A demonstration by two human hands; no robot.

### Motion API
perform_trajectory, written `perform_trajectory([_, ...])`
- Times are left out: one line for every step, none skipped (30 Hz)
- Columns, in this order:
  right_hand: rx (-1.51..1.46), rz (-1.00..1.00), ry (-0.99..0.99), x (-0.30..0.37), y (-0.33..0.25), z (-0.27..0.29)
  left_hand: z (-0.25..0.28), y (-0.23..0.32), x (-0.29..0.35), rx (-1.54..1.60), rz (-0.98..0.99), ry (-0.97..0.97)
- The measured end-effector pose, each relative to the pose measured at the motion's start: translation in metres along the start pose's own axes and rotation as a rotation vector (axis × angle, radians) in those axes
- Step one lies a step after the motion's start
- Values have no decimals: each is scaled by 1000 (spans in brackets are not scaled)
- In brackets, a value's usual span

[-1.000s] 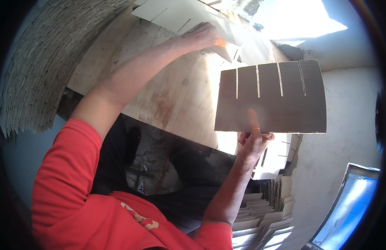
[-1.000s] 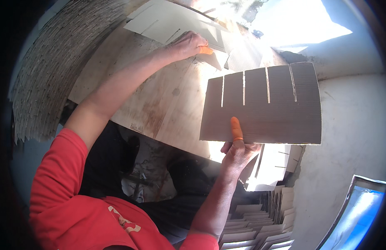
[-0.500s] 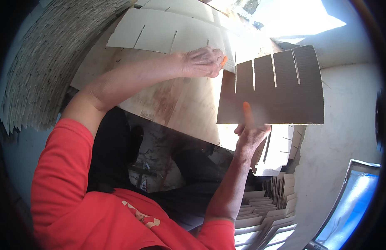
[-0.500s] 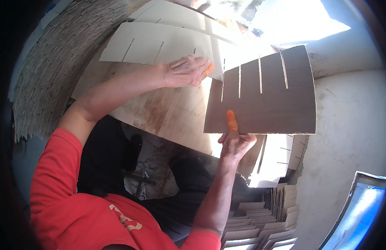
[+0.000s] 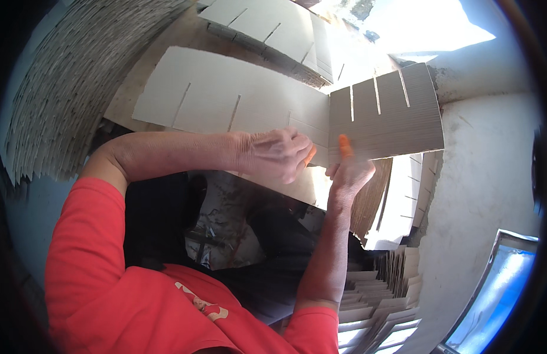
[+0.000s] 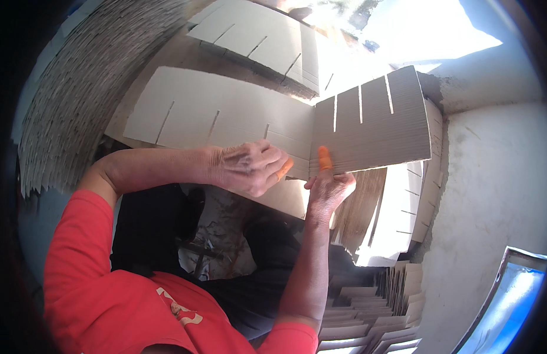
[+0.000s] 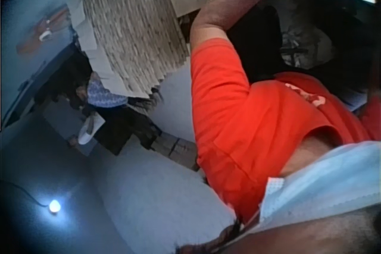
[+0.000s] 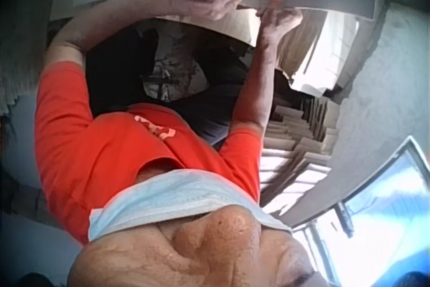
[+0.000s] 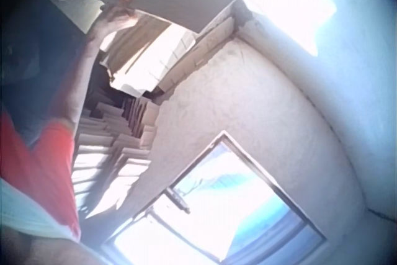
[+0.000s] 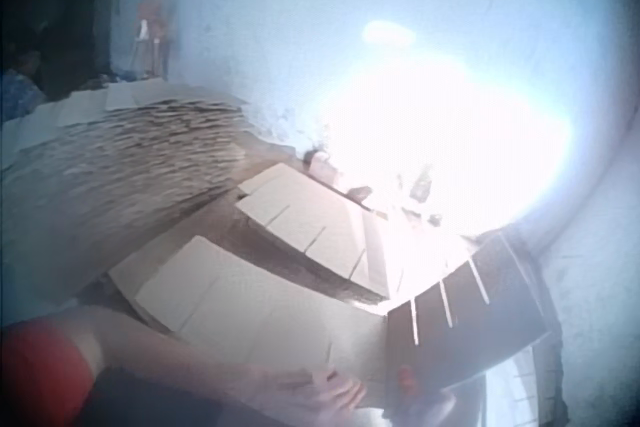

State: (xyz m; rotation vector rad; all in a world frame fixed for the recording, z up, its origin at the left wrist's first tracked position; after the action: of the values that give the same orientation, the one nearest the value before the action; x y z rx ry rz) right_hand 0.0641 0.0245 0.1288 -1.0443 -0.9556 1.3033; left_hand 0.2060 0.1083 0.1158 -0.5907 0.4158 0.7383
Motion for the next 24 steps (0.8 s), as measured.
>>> perform_trajectory([16,-1,-10,1,1,-1,3,-3,-1,106,56,48])
perform_trajectory([33,-2,-19,2,3,-2,1,-14,-3,193,160,37])
perform_trajectory([36,-10,-22,3,5,-2,-5,-32,-6,283,263,25])
perform_trajectory([39,-15,-32,4,5,-4,-10,-52,-8,368,371,13])
perform_trajectory([42,-17,-47,6,4,-7,-24,-69,-7,235,419,18])
perform_trajectory([34,-15,-59,6,5,-11,-43,-87,-5,100,466,24])
perform_trajectory([28,-14,-65,7,10,-13,-61,-104,-3,16,494,6])
perform_trajectory([25,-14,-65,7,11,-14,-78,-118,-2,-62,518,-8])
perform_trajectory([7,-20,-70,8,8,-17,-93,-129,2,-101,543,-93])
perform_trajectory([-4,-33,-88,7,9,-19,-107,-137,6,-133,567,-177])
perform_trajectory([-16,-52,-97,6,12,-18,-118,-143,6,-159,581,-262])
perform_trajectory([-28,-70,-108,6,14,-18,-126,-147,6,-157,548,-292])
perform_trajectory([-9,-69,-91,5,14,-17,-130,-149,5,-152,510,-325])
perform_trajectory([9,-67,-76,4,11,-18,-134,-149,4,-149,473,-358])
perform_trajectory([28,-64,-63,4,10,-18,-138,-152,4,-45,510,-377])
perform_trajectory([18,-59,-62,3,11,-19,-138,-153,5,-81,467,-355])
perform_trajectory([8,-53,-62,3,11,-20,-138,-153,6,-118,425,-333])
perform_trajectory([-2,-47,-63,2,12,-20,-137,-152,9,-155,384,-311])
perform_trajectory([-4,-48,-68,1,12,-19,-133,-150,7,-169,362,-296])
perform_trajectory([-7,-49,-74,1,12,-17,-129,-147,7,-183,340,-281])
perform_trajectory([-9,-50,-80,1,12,-16,-125,-145,7,-198,318,-266])
perform_trajectory([-24,-42,-88,3,10,-17,-120,-145,10,-189,325,-237])
perform_trajectory([-39,-35,-96,5,7,-18,-115,-146,12,-181,332,-207])
perform_trajectory([-54,-27,-104,7,5,-19,-110,-146,14,-172,339,-178])
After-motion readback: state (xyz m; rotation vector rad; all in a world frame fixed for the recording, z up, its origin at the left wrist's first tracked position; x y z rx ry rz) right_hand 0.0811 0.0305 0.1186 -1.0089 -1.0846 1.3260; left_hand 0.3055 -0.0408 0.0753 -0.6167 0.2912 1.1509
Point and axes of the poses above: each hand's wrist, its own x-axis away from the middle knuckle, its own z-axis out of the back of the hand, y = z × x, the point moved 4 cm from there along -x, towards the middle knuckle, and after that the axes turned 5 degrees about y, right-handed, at the moved point
